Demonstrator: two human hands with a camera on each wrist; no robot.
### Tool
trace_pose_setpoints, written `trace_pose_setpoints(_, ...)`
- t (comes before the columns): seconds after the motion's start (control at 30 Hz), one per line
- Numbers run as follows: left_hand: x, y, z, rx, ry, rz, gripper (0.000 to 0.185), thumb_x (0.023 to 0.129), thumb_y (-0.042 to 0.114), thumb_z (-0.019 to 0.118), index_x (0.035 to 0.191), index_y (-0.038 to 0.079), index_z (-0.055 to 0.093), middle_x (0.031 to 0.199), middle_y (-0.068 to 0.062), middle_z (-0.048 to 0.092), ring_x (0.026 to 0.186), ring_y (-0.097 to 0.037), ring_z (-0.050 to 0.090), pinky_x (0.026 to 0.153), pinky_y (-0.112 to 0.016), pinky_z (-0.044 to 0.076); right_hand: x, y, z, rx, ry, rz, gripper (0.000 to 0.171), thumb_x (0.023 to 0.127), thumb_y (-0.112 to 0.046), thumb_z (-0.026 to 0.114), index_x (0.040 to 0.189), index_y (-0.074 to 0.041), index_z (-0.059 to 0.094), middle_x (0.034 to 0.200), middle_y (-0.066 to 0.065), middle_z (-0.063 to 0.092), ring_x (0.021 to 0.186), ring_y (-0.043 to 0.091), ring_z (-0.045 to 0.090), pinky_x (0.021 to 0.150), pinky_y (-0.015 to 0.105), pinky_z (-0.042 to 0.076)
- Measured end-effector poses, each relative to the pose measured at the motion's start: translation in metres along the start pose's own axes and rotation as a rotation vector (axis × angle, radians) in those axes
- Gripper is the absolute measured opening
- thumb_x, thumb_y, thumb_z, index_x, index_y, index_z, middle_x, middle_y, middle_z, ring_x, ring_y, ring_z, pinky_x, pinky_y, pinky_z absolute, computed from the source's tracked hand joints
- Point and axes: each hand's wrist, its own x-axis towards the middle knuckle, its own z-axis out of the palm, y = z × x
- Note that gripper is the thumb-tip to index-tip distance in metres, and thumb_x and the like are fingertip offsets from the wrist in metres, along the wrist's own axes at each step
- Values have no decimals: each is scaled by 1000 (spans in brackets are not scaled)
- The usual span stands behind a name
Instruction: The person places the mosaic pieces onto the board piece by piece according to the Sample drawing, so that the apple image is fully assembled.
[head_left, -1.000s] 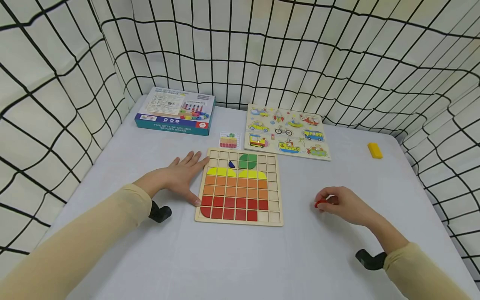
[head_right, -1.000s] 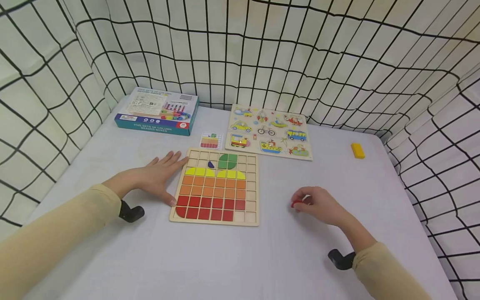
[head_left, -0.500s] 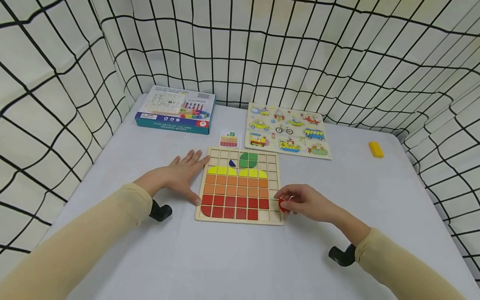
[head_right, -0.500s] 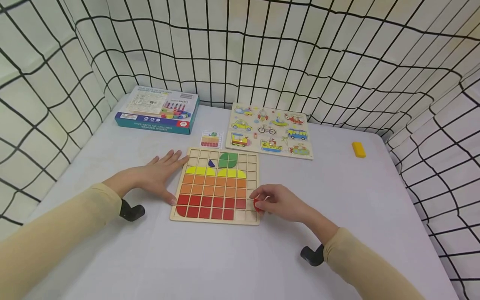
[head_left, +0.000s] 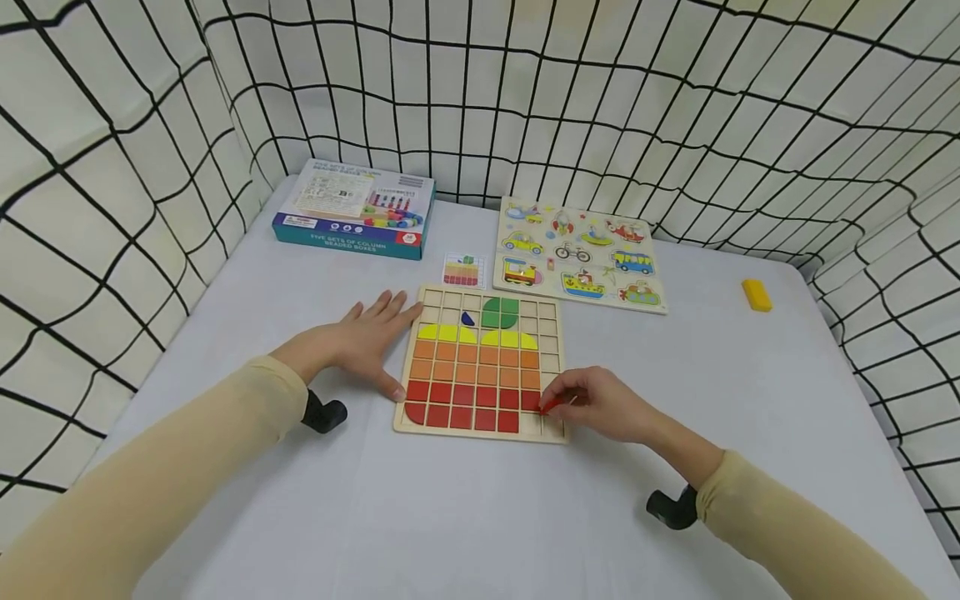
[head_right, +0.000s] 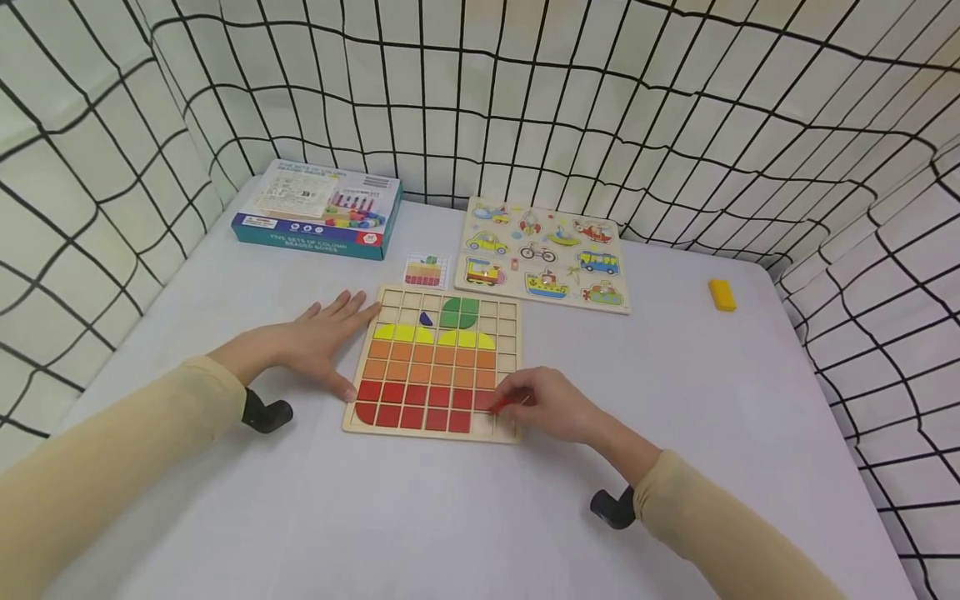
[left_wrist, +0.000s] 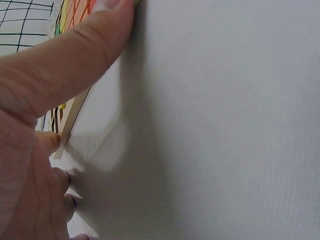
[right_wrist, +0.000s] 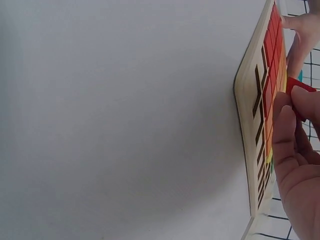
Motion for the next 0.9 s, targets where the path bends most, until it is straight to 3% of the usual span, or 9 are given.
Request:
trace_pose_setpoints(0.27,0,0,-1,-3,-4,-2,134,69,57,88,165,9,7,172,-23,-4,158,-48,-8,122,-73,0,0,3,1,44,-11,-52,20,96,1,64,108,-6,77,112,9,77,100,17,70,87,17,58)
trace_pose_setpoints(0.37,-1,0,-1,-5,-5,-1,134,69,56,88,165,9,7,172,-23,-4,158,-48,-8,122,-73,0,0,3,1,78,-14,-14,23,97,0,60,112,-4,77,117,12,76,101,18,71,84,17,57)
trace_pose_setpoints(0.5,-1,-1,0,-5,-6,3,134,69,56,88,165,9,7,172,-23,-4,158,-48,-8,122,-73,0,0,0,2,115,-14,31,20,99,-7,65,114,-4,76,118,12,76,98,18,71,83,17,57)
trace_pose_setpoints(0.7,0,-1,0,-8,-8,6,134,70,57,88,165,9,7,171,-23,-5,158,-48,-8,122,-73,-1,2,-1,4,59,-15,-21,25,99,-8,66,122,-11,73,123,5,72,105,17,64,87,18,56)
trace_pose_setpoints(0.8,0,-1,0,-9,-11,6,134,70,57,88,165,9,7,172,-23,-6,158,-48,-9,122,-73,-1,2,-1,4,32,2,-30,20,99,-8,66,116,-11,75,113,3,75,97,18,62,79,21,55)
trace_pose_setpoints(0.9,0,0,0,-10,-11,6,134,70,57,87,165,9,7,172,-23,-6,158,-48,-8,122,-73,-1,4,-1,3,42,29,26,11,97,-11,69,107,-9,74,100,2,74,88,17,61,74,20,54)
